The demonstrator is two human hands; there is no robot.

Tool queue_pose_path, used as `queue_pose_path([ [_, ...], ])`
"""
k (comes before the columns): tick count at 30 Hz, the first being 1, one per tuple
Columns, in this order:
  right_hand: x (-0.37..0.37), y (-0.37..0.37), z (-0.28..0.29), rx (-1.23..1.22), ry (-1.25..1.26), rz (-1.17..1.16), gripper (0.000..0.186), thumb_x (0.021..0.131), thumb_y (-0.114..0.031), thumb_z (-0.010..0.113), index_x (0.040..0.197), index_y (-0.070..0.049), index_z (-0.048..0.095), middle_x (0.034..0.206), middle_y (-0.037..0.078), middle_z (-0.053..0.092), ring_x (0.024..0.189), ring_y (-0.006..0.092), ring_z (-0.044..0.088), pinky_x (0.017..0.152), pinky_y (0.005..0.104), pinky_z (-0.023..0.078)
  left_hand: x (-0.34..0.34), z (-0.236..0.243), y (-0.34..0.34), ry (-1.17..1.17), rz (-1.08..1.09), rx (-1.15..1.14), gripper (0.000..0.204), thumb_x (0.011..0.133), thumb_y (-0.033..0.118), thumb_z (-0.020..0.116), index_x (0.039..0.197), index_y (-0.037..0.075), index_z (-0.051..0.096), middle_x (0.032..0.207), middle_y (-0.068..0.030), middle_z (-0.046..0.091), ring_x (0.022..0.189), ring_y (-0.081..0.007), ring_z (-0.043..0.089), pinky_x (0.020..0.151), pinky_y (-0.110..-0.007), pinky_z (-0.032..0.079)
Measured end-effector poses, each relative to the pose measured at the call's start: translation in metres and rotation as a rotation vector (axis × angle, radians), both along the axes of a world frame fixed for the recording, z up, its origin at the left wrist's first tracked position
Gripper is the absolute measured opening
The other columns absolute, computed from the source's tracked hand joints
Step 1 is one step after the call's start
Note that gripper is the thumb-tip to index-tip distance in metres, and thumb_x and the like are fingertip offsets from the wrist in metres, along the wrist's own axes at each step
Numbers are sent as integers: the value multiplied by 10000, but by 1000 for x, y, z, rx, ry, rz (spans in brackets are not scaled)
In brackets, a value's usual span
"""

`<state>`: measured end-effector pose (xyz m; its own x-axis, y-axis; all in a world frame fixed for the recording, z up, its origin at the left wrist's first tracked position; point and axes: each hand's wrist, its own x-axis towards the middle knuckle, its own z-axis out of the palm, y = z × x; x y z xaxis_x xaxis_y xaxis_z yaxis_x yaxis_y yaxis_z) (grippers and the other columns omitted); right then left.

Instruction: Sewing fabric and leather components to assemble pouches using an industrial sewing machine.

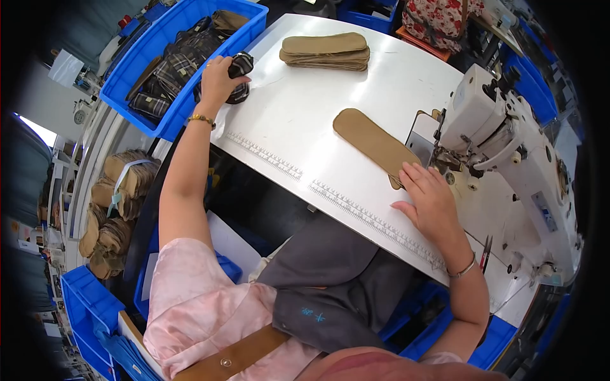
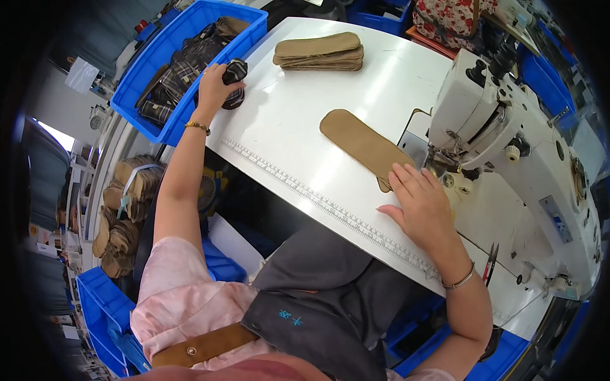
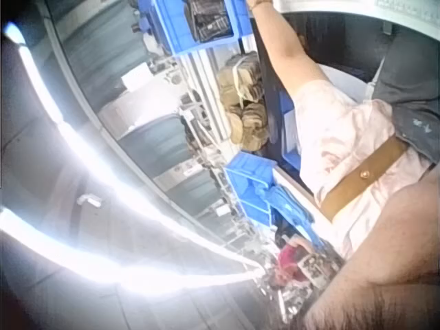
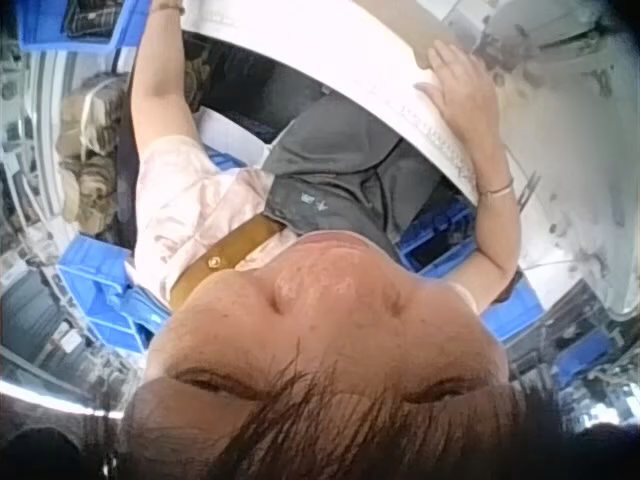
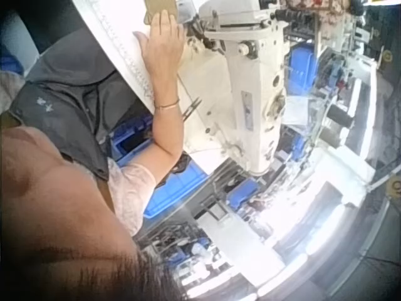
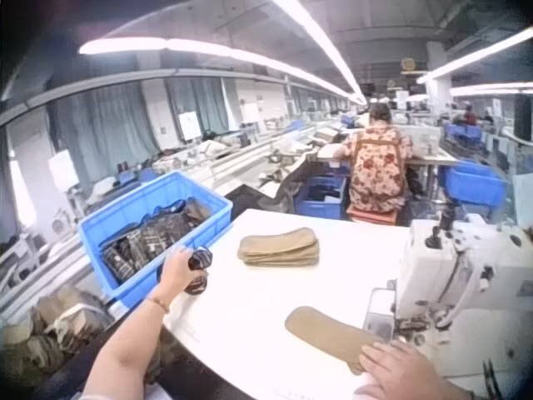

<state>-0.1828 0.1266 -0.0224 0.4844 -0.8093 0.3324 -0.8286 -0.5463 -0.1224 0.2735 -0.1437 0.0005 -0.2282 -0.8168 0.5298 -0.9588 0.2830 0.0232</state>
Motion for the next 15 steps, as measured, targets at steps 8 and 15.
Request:
queue_pose_path([
  [8,-2,7,19,-50,-174,67,508,819,-290,779,1208,11,651,1252,142,656,1121,326,623,1012,468,460,-114,69,123,83,-494,93,576,626,410,909,982,31,659,892,-91,632,786,-316,647,675,-373,524],
  [15,14,19,33,796,-1049,65,224,940,-107,676,1115,31,667,1061,87,693,976,138,624,846,293,491,-198,55,210,-118,-1008,639,544,769,506,771,966,36,581,854,-130,617,756,-356,654,640,-422,524],
])
